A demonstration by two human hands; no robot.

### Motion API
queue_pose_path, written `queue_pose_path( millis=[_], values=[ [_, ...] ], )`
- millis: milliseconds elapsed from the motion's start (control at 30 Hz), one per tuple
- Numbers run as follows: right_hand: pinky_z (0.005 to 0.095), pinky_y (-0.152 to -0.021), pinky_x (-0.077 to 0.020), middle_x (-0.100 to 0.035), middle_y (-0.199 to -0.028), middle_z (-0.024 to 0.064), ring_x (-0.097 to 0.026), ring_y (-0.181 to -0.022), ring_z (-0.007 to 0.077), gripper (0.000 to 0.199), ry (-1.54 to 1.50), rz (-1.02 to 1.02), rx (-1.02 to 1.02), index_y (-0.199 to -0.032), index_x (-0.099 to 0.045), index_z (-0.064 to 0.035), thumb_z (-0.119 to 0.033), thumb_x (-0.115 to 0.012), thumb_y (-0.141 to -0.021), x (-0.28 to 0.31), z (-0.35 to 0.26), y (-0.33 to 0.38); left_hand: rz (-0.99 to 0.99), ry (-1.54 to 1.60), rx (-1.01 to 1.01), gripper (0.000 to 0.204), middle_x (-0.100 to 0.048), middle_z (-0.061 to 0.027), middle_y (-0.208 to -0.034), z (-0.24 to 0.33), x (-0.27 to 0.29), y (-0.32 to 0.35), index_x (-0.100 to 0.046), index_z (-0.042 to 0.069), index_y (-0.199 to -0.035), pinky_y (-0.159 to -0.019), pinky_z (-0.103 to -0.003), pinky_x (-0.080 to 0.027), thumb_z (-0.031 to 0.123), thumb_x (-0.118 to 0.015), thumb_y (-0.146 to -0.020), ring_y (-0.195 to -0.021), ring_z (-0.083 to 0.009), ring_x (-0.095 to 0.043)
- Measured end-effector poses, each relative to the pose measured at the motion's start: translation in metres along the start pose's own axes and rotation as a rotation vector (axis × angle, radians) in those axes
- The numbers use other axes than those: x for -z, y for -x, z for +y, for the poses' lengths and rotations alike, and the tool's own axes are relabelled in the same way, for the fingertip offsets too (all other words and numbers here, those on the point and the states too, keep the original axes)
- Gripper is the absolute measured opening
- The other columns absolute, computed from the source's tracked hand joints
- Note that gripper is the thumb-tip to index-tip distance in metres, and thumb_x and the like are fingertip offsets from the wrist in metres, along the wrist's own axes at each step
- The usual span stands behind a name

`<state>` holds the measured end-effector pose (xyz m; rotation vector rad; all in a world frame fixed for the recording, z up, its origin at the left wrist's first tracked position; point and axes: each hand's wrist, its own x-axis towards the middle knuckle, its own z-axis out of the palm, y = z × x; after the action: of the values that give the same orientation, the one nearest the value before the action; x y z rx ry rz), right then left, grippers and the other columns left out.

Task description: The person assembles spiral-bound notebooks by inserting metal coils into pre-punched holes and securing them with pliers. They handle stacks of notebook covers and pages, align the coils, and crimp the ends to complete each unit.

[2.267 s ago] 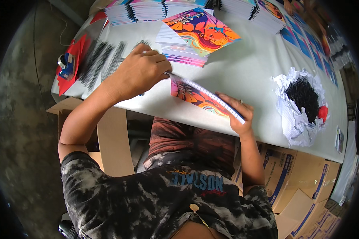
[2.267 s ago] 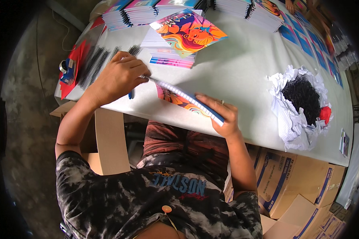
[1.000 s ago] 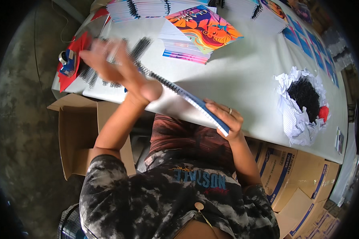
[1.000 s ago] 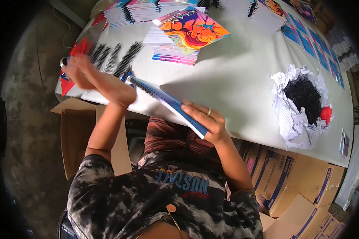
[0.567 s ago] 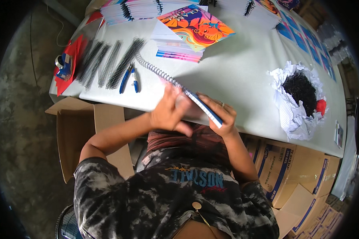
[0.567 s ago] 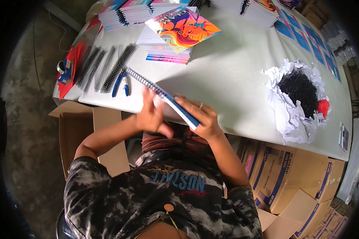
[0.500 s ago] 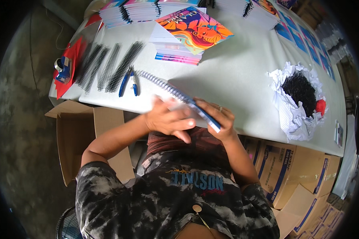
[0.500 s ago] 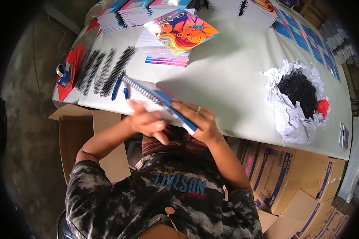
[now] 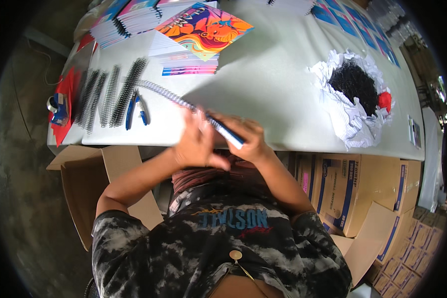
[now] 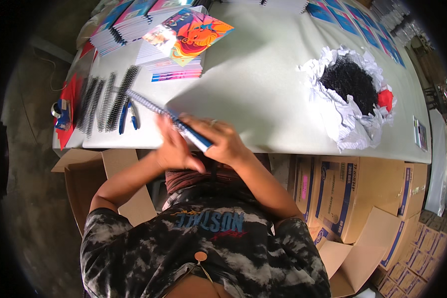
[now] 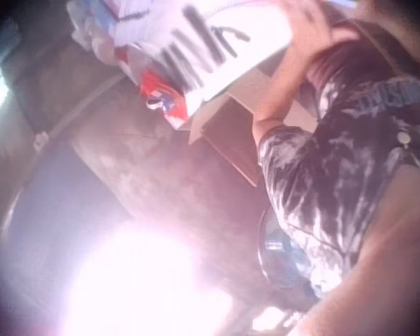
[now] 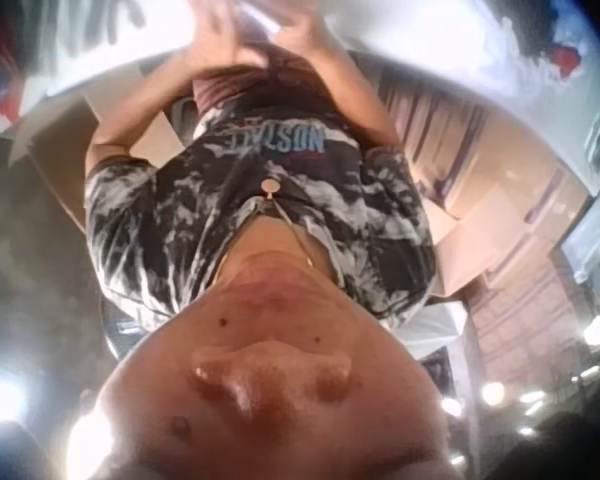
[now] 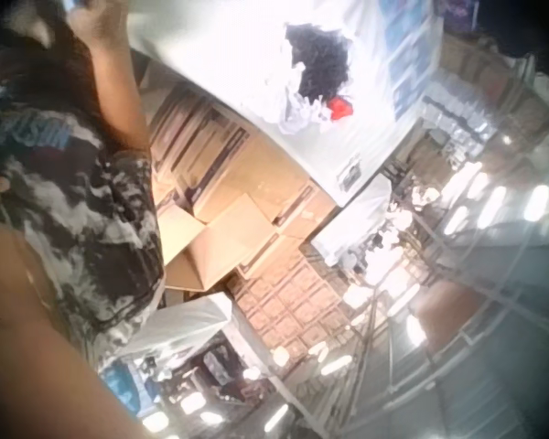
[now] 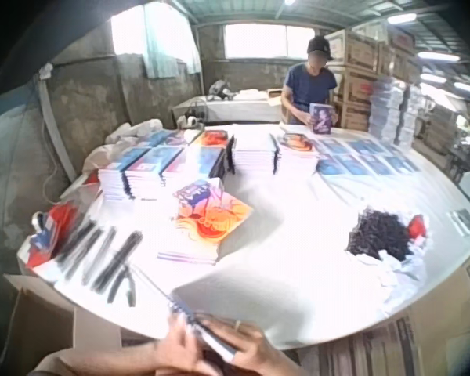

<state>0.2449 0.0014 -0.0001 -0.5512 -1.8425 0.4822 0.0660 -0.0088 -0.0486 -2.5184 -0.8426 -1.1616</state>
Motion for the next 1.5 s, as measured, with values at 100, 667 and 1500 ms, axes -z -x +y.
queue_pose_path(
  millis=[100, 667, 1500],
  values=[
    [0.0358, -0.078, -0.0525, -0.064, -0.105, 0.0129, -0.064, -0.092, 0.0275, 0.039, -0.001, 0.029, 0.059, -0.11, -0.06, -0.0024, -0.002, -0.065, -0.072, 0.006, 0.003, -0.004, 0.123, -0.277, -0.635, 0.077, -0.029, -0.0251, -0.133, -0.027, 0.02, -0.033, -0.026, 0.005, -0.135, -0.097, -0.063, -0.022, 0.063, -0.034, -0.085, -0.124, -0.0433, -0.028],
    [0.0416, -0.089, -0.0438, -0.047, -0.127, 0.021, -0.049, -0.113, 0.0358, 0.055, -0.106, 0.082, 0.007, -0.127, -0.045, -0.0007, -0.015, -0.063, -0.077, 0.009, -0.007, -0.006, 0.01, 0.257, 0.086, 0.092, -0.004, -0.0345, -0.142, 0.049, 0.002, -0.032, -0.009, -0.002, -0.141, -0.101, -0.064, -0.009, 0.062, -0.042, -0.083, -0.131, -0.0528, -0.005],
    [0.038, -0.081, -0.042, -0.062, -0.097, 0.0145, -0.054, -0.096, 0.03, 0.021, 0.801, -0.135, -0.191, -0.094, -0.067, -0.0079, -0.014, -0.067, -0.074, 0.088, 0.016, -0.073, -0.123, 0.672, 0.728, 0.03, -0.057, -0.0075, -0.098, -0.04, 0.007, -0.143, -0.056, 0.007, -0.102, -0.073, -0.03, -0.046, 0.006, -0.068, -0.075, -0.086, -0.0169, -0.057]
  ],
)
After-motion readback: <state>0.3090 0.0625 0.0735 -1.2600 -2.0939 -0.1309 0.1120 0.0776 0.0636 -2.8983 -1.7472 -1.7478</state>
